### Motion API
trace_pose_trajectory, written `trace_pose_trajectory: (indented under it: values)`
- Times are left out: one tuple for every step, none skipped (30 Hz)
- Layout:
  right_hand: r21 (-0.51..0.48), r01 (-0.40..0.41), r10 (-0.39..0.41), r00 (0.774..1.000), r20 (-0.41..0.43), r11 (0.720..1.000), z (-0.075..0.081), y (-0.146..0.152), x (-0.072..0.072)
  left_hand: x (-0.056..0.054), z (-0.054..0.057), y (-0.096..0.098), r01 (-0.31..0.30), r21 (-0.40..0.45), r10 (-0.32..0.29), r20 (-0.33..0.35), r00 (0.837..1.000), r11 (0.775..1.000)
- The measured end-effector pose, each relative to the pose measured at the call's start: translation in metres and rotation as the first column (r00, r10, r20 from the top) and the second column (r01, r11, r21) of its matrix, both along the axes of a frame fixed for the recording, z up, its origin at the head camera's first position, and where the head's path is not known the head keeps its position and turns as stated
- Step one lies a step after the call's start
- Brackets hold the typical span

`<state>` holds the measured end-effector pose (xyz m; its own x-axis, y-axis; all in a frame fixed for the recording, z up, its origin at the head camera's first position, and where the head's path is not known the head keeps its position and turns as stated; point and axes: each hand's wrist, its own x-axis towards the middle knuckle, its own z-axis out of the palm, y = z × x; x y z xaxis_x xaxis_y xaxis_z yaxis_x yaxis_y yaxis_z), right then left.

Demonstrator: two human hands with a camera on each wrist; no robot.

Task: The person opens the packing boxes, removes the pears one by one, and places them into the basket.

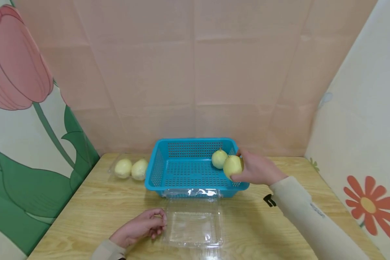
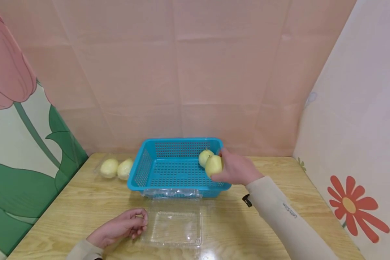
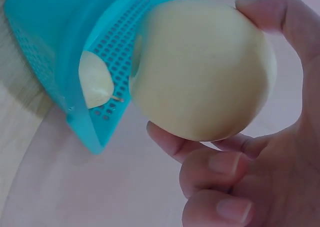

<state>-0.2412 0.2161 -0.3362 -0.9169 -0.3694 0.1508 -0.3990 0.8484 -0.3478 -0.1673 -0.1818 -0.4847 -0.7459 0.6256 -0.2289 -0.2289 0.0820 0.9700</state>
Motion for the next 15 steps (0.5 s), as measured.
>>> trace_pose_trajectory:
  values:
    - [-0.002,-0.001,0.001,1.000,0.000,1.000,-0.001,0.000,-0.005,0.000,0.000,0.000,-0.002,0.001,0.002,0.002,1.000,1.000]
    - [-0.003,0.000,0.000,1.000,0.002,1.000,-0.002,-0.001,-0.010,0.000,0.000,0.000,-0.001,0.001,0.001,0.004,1.000,1.000]
    - [-0.002,-0.003,0.003,1.000,0.007,1.000,-0.004,0.000,-0.015,0.001,0.000,0.000,-0.001,0.003,0.001,0.005,1.000,1.000]
    - [-0.004,-0.006,0.006,1.000,0.016,1.000,-0.005,-0.001,-0.020,0.001,0.000,0.000,0.000,0.004,0.000,0.005,1.000,1.000]
    - [-0.001,-0.008,0.008,1.000,0.022,1.000,-0.007,0.000,-0.024,0.001,0.000,0.000,0.000,0.004,0.000,0.005,1.000,1.000]
    - [-0.001,-0.010,0.010,0.999,0.032,1.000,-0.008,0.000,-0.029,0.001,0.000,0.000,-0.001,0.003,0.001,0.006,1.000,1.000]
    - [0.004,-0.006,0.006,0.999,0.042,1.000,-0.010,0.000,-0.033,0.001,-0.001,0.000,-0.001,0.005,0.001,0.006,1.000,1.000]
    - [0.004,-0.005,0.005,0.999,0.052,1.000,-0.011,-0.001,-0.036,0.001,0.000,0.000,0.000,0.004,0.000,0.005,1.000,1.000]
    - [0.003,-0.006,0.006,0.998,0.059,1.000,-0.012,-0.002,-0.040,0.001,0.000,0.000,-0.002,0.003,0.002,0.005,1.000,1.000]
    - [-0.001,-0.003,0.003,0.997,0.072,1.000,-0.013,-0.003,-0.043,0.001,0.000,0.000,-0.003,0.001,0.003,0.005,1.000,1.000]
    - [-0.006,0.002,-0.001,0.996,0.085,1.000,-0.013,-0.004,-0.045,0.001,0.000,0.000,-0.005,0.000,0.005,0.005,1.000,1.000]
    - [-0.011,0.007,-0.006,0.995,0.097,1.000,-0.014,-0.005,-0.048,0.001,0.001,0.000,-0.005,-0.001,0.005,0.005,1.000,1.000]
    - [-0.014,0.014,-0.013,0.994,0.111,1.000,-0.014,-0.007,-0.050,0.001,0.001,0.000,-0.003,-0.002,0.003,0.005,1.000,1.000]
    - [-0.015,0.015,-0.013,0.993,0.119,1.000,-0.015,-0.009,-0.053,0.001,0.001,0.001,-0.002,-0.005,0.002,0.005,1.000,1.000]
    - [-0.010,0.018,-0.017,0.992,0.127,1.000,-0.015,-0.011,-0.055,0.001,0.001,0.001,-0.003,-0.005,0.003,0.004,1.000,1.000]
